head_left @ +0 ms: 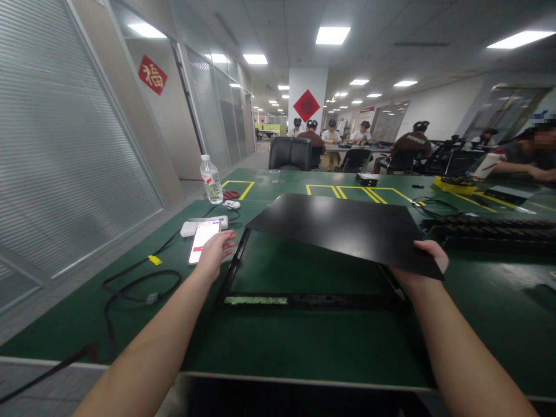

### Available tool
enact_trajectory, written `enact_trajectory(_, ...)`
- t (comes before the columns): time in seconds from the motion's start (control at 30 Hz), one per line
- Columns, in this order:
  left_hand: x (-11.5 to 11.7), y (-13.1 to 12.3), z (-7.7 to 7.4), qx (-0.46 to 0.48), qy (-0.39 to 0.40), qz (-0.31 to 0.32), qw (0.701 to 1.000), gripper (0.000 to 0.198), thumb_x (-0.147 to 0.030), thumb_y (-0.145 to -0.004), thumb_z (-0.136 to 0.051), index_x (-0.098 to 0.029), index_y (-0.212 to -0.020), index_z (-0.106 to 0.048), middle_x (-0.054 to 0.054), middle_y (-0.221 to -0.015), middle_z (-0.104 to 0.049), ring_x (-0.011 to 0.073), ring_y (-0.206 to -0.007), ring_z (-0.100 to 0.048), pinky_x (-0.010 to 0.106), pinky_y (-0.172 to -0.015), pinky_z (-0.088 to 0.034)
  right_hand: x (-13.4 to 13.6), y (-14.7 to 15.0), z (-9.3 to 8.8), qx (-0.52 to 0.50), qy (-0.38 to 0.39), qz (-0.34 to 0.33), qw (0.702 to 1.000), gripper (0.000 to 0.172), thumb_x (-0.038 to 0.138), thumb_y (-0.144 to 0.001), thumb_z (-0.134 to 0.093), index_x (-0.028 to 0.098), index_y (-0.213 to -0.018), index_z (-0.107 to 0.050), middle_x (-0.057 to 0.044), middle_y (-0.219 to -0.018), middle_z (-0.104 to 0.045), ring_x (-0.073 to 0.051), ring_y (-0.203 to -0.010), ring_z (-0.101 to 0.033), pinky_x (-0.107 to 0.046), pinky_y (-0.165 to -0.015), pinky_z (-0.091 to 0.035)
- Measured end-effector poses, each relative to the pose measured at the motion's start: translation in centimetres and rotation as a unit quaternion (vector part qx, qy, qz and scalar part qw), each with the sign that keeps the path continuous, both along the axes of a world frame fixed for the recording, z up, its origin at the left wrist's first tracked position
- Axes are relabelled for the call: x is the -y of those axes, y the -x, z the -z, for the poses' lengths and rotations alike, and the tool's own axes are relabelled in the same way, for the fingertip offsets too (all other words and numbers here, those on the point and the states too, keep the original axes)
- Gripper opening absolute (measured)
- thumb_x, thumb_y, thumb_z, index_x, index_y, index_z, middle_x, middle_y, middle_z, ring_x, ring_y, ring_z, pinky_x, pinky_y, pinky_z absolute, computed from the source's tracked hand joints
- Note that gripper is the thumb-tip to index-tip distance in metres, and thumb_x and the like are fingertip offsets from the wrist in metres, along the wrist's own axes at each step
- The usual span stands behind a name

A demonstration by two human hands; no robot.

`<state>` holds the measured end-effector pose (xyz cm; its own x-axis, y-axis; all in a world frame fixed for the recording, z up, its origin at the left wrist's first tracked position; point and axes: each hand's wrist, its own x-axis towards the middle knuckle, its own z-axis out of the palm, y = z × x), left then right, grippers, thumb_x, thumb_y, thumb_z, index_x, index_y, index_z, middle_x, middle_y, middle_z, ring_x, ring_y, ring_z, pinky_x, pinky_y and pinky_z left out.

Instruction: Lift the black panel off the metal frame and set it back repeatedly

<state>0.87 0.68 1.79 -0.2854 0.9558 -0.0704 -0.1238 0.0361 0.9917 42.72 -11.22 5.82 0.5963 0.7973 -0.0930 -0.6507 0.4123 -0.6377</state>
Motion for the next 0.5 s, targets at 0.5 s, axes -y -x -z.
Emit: enact_trajectory(0.5, 1.0, -0.8, 0.4, -0.183, -0.02, 0.084, 0.979, 0.033, -0.034, -0.058, -0.068, -0.02, -0.088, -0.071, 0.004, -0.079, -0.072, 0.0213, -0.072, -0.063, 0.031, -0.063, -0.048, -2.2, -3.4, 2.7, 0.041, -0.027, 0.117, 0.992, 0.022, 0.007, -0.059, -0.05, 0.02, -0.076, -0.051, 0.002, -0.075, -0.058, -0.011, -0.062, -0.06, -0.02, -0.055, -0.057)
